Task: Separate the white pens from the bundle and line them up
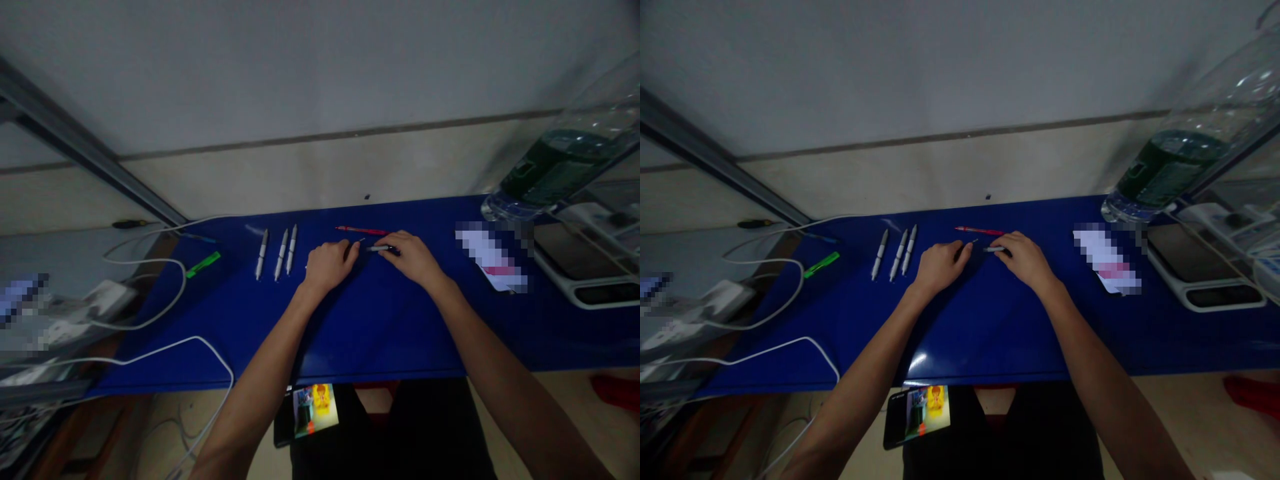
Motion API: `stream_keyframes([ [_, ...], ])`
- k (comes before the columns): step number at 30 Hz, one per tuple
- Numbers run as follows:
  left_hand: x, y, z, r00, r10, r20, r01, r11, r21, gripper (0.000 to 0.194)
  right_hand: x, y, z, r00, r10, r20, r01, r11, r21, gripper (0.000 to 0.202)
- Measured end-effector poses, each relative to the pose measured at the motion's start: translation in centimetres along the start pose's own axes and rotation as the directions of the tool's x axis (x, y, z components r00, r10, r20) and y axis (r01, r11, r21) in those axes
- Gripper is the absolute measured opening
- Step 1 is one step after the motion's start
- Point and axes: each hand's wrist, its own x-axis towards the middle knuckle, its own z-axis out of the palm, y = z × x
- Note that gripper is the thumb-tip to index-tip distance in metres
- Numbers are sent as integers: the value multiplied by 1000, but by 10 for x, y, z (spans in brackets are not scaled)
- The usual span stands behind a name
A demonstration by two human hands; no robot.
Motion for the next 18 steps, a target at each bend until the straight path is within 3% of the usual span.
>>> stream_keyframes([
  [3, -2, 5, 3, 999, 45, 29, -46, 999, 22, 52, 0, -6, 0, 998, -55, -3, 55, 997, -55, 17],
  [9, -5, 12, 4, 991, 126, 41, -125, 992, -21, 44, 3, -25, -3, 980, -60, -191, 65, 998, 17, 27],
  [13, -6, 11, 3, 979, 200, 42, -198, 979, -45, 44, 3, -31, -4, 988, 3, -153, 10, 997, 82, 40],
  [18, -4, 6, 2, 966, 253, 47, -253, 967, 1, 42, 1, -31, 0, 992, 109, -67, -91, 971, 220, 37],
])
